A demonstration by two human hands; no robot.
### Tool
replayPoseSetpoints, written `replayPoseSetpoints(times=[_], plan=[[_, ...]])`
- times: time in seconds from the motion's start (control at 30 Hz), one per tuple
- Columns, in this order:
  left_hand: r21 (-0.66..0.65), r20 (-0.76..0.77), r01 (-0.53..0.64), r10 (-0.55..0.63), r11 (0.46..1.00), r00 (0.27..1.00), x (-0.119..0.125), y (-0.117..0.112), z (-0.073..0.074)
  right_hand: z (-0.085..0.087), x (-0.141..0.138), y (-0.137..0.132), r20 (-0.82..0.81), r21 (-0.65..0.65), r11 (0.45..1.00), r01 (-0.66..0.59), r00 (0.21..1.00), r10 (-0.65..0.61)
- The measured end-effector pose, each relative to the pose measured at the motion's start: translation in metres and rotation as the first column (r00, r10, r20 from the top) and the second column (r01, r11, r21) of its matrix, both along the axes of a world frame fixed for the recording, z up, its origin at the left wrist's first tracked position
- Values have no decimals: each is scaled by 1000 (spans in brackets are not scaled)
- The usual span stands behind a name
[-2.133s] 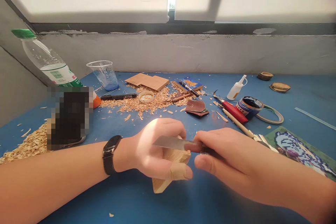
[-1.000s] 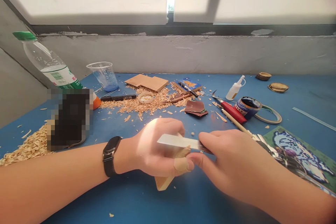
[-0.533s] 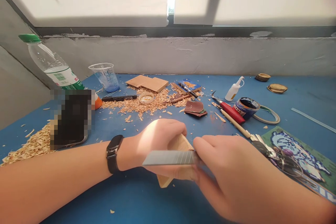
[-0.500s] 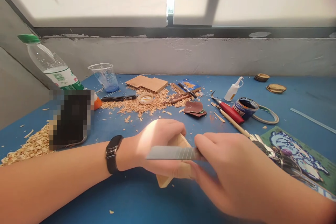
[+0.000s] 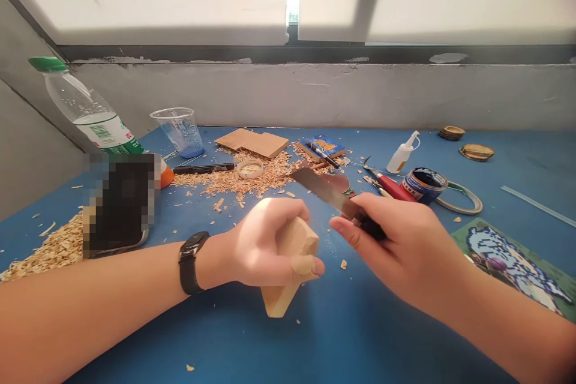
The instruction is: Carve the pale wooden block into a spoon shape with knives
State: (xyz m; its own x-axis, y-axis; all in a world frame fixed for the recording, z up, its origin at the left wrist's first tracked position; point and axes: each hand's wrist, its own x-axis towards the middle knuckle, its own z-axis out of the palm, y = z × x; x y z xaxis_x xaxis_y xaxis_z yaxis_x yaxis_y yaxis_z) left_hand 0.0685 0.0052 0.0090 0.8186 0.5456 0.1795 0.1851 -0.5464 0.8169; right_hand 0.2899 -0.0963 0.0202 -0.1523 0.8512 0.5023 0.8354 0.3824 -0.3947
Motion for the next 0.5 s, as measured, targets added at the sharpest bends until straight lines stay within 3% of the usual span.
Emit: replayPoseSetpoints(times=[0.1,0.2,0.33,0.5], plan=[[-74,30,-49,52,996,998,1,-2,1,0,1,-1,-98,223,949,225,973,-208],[-156,73,-60,72,986,995,0,-3,-1,0,-1,-3,-221,199,932,304,940,-259],[-211,157,8,26,977,987,-3,-2,-7,3,-4,-6,-175,92,993,78,983,-61],[-126,254,42,-8,991,967,-3,-3,-7,3,-7,-9,17,-97,985,-144,989,146]])
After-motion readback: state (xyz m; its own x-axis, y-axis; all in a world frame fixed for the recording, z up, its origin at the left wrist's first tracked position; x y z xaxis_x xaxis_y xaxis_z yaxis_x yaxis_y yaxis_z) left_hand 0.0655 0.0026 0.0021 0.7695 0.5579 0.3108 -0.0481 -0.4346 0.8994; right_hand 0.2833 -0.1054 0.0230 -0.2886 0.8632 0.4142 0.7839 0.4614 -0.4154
